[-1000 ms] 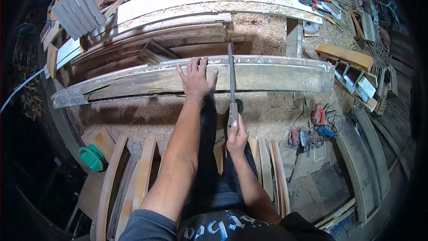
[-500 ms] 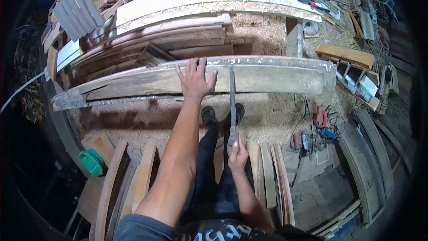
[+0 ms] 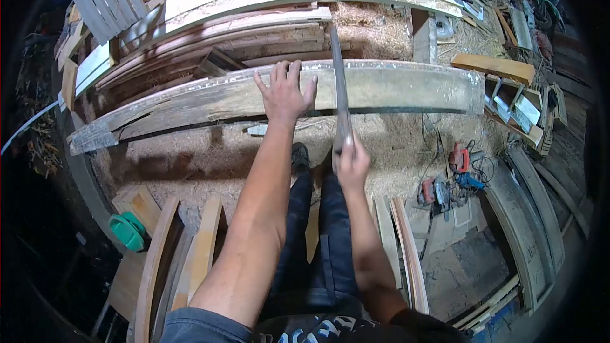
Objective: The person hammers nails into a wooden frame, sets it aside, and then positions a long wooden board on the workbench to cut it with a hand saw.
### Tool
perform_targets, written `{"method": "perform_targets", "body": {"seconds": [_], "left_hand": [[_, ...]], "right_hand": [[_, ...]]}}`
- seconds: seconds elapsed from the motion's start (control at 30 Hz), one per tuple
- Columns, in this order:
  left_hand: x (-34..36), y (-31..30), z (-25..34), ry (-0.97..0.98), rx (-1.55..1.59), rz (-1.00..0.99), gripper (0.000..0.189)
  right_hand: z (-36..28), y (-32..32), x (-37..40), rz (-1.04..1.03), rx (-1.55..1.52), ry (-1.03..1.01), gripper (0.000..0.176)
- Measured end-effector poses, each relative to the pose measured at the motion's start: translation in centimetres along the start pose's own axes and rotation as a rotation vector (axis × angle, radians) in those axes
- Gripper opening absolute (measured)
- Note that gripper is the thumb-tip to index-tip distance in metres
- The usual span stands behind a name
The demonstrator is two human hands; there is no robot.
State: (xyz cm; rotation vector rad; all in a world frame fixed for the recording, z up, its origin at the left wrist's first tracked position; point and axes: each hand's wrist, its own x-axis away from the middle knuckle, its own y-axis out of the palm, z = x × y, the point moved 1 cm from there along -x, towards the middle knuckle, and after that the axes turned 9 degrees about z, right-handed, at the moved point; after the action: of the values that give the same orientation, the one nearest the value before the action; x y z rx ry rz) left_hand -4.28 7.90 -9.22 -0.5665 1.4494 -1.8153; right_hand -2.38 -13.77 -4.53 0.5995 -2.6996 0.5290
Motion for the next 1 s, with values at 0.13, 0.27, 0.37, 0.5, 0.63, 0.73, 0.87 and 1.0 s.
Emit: {"method": "perform_targets", "body": {"seconds": [0.13, 0.27, 0.37, 0.5, 0.63, 0.73, 0.87, 1.0], "left_hand": [[-0.2, 0.0, 0.0, -0.011, -0.010, -0.056, 0.058], [-0.6, 0.3, -0.1, 0.003, -0.035, -0.020, 0.058], [-0.1, 0.3, -0.1, -0.002, -0.011, -0.010, 0.056], [-0.2, 0.3, -0.1, -0.001, -0.042, -0.020, 0.055], [0.0, 0.7, -0.3, 0.019, -0.070, 0.021, 0.054], [-0.5, 0.3, 0.1, -0.031, -0.031, -0.015, 0.053], [-0.1, 0.5, 0.0, -0.057, -0.038, 0.001, 0.050], [-0.9, 0.7, 0.6, -0.088, 0.019, 0.016, 0.048]], "right_hand": [[-0.4, -1.6, 4.0, 0.045, 0.052, 0.083, 0.044], [0.5, -3.5, 8.1, 0.034, -0.049, 0.018, 0.044], [-3.1, -1.0, -3.2, -0.205, 0.055, 0.207, 0.046], [1.7, -3.2, 6.1, 0.010, -0.032, 0.124, 0.048], [3.0, -4.6, 7.1, -0.007, 0.023, 0.043, 0.048], [-1.4, 0.3, -2.1, 0.032, 0.077, -0.150, 0.041], [-1.1, 0.4, -4.1, 0.000, -0.029, -0.062, 0.037], [-2.5, -0.1, -6.1, -0.007, 0.051, -0.175, 0.037]]}}
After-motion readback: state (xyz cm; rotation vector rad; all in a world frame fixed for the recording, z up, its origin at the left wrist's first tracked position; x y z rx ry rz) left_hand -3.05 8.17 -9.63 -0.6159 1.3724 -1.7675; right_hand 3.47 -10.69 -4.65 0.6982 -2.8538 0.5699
